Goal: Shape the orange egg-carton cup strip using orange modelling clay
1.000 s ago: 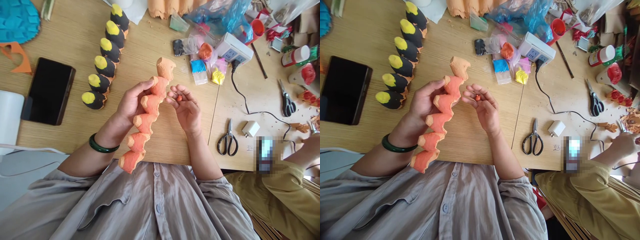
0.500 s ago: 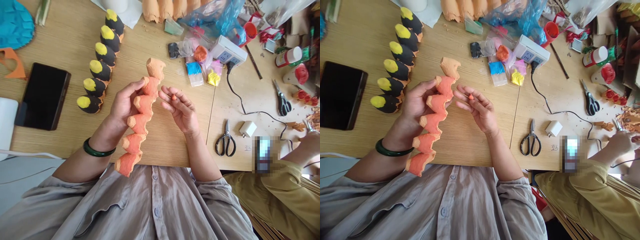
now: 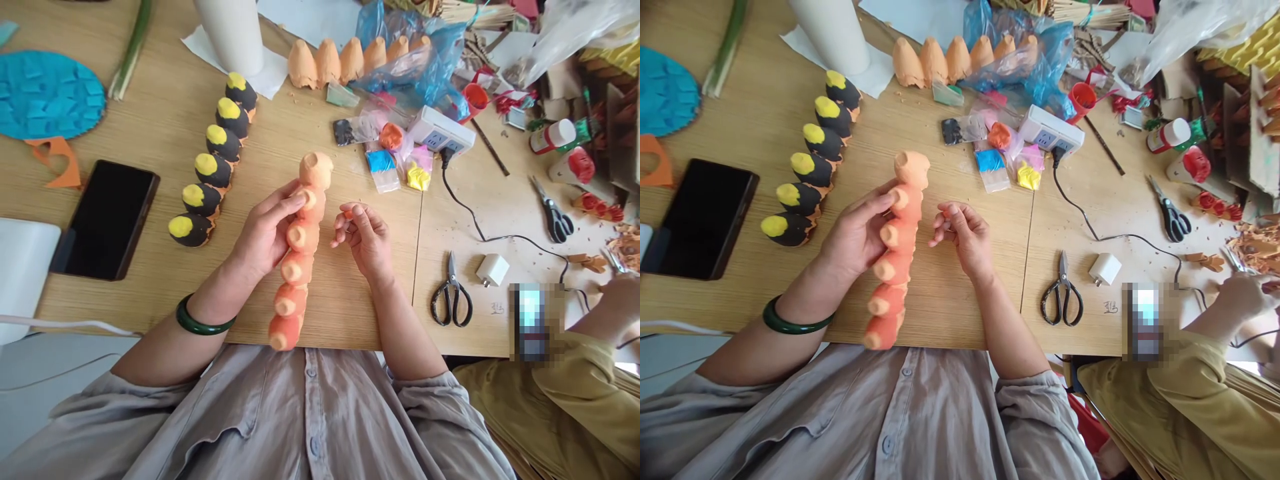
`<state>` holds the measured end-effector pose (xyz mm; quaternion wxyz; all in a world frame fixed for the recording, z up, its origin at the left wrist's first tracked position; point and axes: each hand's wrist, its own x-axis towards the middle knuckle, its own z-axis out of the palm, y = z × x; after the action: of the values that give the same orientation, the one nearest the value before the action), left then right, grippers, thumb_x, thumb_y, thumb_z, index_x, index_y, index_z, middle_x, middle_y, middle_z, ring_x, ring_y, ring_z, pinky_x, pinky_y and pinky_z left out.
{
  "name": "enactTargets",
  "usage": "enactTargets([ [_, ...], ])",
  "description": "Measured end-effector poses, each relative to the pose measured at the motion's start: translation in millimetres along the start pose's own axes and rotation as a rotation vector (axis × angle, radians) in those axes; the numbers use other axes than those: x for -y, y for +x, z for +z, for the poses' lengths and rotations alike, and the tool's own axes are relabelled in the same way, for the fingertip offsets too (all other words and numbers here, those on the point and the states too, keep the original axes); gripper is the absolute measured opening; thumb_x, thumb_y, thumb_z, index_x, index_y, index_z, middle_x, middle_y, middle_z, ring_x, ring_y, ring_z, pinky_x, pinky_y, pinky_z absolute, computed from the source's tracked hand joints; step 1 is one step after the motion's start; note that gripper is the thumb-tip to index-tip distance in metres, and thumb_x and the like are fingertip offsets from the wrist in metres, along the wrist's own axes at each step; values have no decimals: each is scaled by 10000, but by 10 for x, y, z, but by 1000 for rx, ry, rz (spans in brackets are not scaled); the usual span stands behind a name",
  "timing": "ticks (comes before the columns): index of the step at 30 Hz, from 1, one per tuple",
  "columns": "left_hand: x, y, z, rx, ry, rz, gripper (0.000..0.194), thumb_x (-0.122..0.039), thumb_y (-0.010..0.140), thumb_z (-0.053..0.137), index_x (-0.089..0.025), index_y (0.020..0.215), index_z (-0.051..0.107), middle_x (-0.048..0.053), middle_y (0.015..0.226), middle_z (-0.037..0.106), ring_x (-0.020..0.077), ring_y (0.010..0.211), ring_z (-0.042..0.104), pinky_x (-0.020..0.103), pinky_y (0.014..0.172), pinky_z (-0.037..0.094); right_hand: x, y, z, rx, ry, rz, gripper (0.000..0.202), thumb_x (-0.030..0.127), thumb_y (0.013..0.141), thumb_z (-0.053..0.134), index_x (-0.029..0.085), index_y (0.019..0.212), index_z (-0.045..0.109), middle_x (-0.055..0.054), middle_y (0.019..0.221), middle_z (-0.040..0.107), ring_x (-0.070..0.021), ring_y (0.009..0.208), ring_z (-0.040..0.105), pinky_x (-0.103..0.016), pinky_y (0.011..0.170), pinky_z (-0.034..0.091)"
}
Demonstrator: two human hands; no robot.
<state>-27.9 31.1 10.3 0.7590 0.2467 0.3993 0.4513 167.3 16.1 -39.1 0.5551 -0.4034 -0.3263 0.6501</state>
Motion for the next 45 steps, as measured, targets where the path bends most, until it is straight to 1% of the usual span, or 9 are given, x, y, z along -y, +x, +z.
enactTargets([
  [6,91,112,-94,-115,-65,37,114,-322,998,891,-237,992,814,54,978,810,254,937,813,320,755,651,-62,18,-54,49,44,0,522,559,896,1088,237,1166,779,50,871,806,-108,659,728,-266,674,730],
  [11,79,114,-43,-132,-136,29,121,-224,1039,849,-219,931,795,37,942,792,203,856,785,267,719,665,-20,15,-25,7,22,35,577,610,804,1136,242,1109,813,20,932,830,-134,747,753,-298,715,763],
  [14,68,107,-17,-128,-147,40,118,-167,1043,780,-200,934,814,36,915,769,163,817,747,216,690,633,0,13,5,-27,14,21,565,648,787,1132,230,1000,817,34,843,782,-108,664,677,-249,600,694],
  [17,61,99,-15,-80,-86,36,115,-131,988,749,-175,971,853,50,923,772,162,831,731,200,682,612,-12,7,23,-33,-21,18,581,682,780,1123,216,909,800,51,747,724,-82,572,582,-212,490,589],
  [21,71,96,-33,-52,-18,70,162,-99,885,783,-157,1009,870,54,971,792,179,904,758,203,722,624,-51,5,11,-17,-104,-1,578,712,832,1079,229,971,794,49,776,730,-87,583,567,-224,504,594],
  [25,91,119,-59,-86,16,68,133,-101,893,756,-167,964,848,53,956,783,181,879,749,219,717,627,-66,26,-17,-23,-112,-72,606,690,819,1098,251,1119,806,39,883,772,-101,651,628,-236,545,632],
  [34,94,159,-75,-127,29,22,93,-139,976,720,-187,975,800,67,979,783,232,1000,810,258,753,642,-28,5,25,-66,-206,-48,667,854,838,992,239,885,738,79,692,644,-70,484,473,-225,411,507],
  [41,96,135,-58,-151,-14,23,100,-135,1022,748,-211,974,793,35,940,764,213,946,779,266,753,611,-80,33,-21,-11,-195,-112,601,731,840,1070,253,1055,776,53,823,687,-105,639,609,-242,550,644],
  [45,148,152,-38,-151,-41,10,100,-129,1047,726,-182,976,773,33,921,743,181,828,760,246,719,610,-96,43,-42,-30,-198,-130,589,762,889,1020,255,951,726,58,783,682,-93,577,585,-236,511,610],
])
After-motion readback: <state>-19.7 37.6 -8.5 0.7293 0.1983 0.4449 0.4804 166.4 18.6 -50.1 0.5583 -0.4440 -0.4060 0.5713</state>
